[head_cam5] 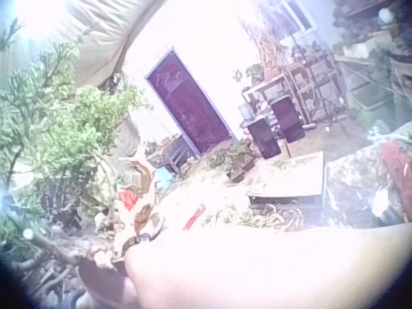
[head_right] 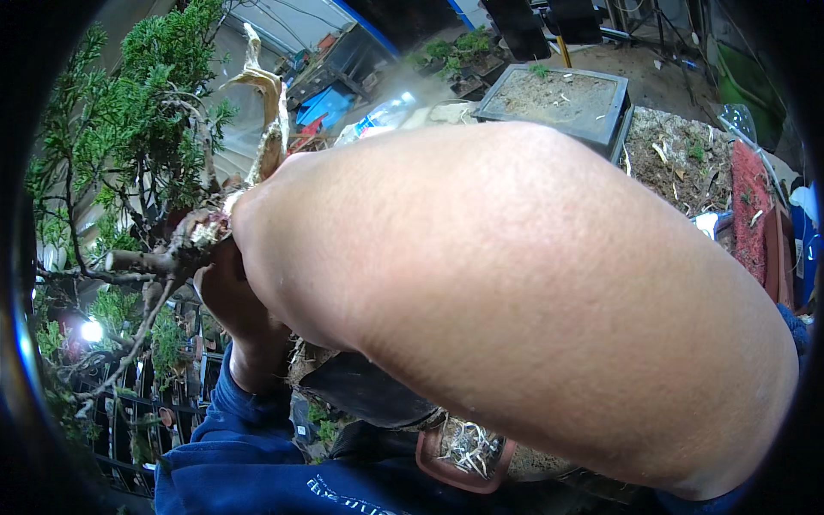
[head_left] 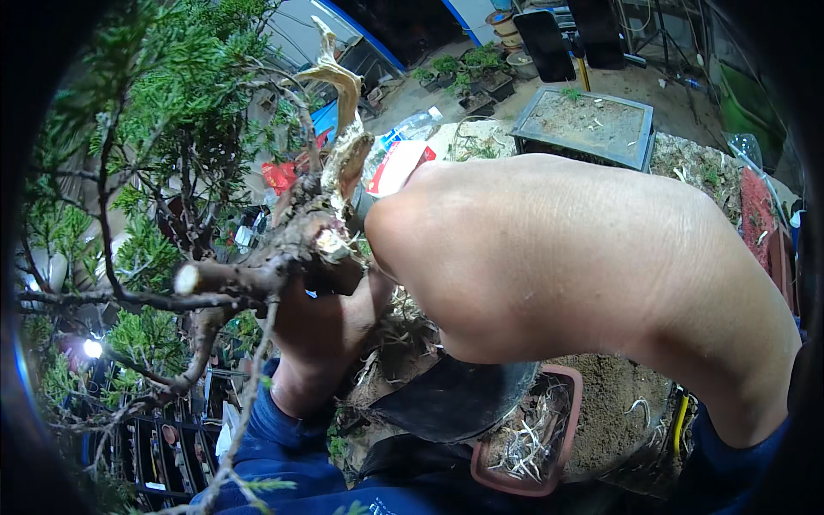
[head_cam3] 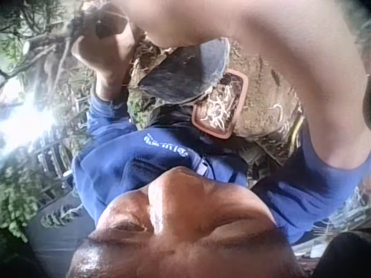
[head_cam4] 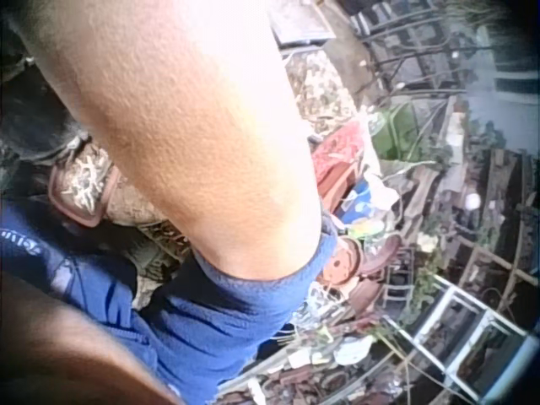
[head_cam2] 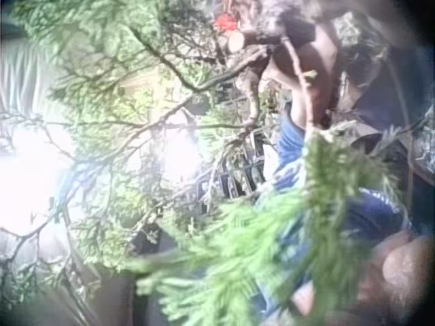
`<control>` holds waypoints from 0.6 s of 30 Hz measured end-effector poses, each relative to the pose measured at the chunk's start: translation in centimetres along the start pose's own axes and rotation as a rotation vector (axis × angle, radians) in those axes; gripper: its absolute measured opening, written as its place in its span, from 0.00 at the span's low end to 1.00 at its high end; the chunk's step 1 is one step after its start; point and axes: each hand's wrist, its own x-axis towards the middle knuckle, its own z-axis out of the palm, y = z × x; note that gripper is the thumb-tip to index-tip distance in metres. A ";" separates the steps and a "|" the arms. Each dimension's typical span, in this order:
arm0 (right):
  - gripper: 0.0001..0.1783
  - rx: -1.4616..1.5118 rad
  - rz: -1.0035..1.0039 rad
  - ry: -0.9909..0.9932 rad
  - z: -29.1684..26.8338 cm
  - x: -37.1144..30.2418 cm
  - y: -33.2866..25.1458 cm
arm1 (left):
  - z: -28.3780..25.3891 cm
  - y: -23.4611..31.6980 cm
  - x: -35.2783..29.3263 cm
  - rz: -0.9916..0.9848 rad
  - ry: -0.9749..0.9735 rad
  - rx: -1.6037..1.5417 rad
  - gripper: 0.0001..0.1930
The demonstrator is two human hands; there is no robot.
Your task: The person uses a metal carving tool to scrape and shape the trunk and branches of a potted bonsai tree. They rotate the tree to access different sides and continue carving the bark and deadwood areas.
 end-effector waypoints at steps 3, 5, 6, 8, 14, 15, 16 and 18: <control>0.10 -0.004 -0.015 0.011 -0.2 -0.6 0.0 | -0.7 0.6 0.5 0.258 -0.061 0.214 0.23; 0.10 0.010 0.005 0.017 -0.5 -0.8 -0.2 | -0.6 1.2 0.9 0.182 -0.074 0.071 0.25; 0.10 0.040 0.053 0.008 -0.9 -0.7 -0.7 | -0.2 1.8 0.9 -0.103 -0.009 -0.229 0.27; 0.10 0.051 0.171 -0.089 -1.3 -0.4 -1.1 | -0.1 2.2 1.0 -0.362 -0.052 -0.320 0.28; 0.23 0.050 0.019 0.284 1.7 -0.4 2.8 | -0.9 0.4 -0.2 -0.216 -0.093 -0.382 0.26; 0.24 0.153 0.190 0.255 1.9 -0.3 3.0 | -1.1 -0.5 -0.5 -0.162 -0.096 -0.351 0.25; 0.26 0.296 0.233 0.266 2.4 -0.2 3.4 | -1.2 -1.2 -1.1 -0.113 -0.082 -0.328 0.27; 0.23 0.491 0.268 0.262 3.3 1.5 4.1 | -1.2 -2.8 -2.3 -0.127 -0.108 -0.524 0.31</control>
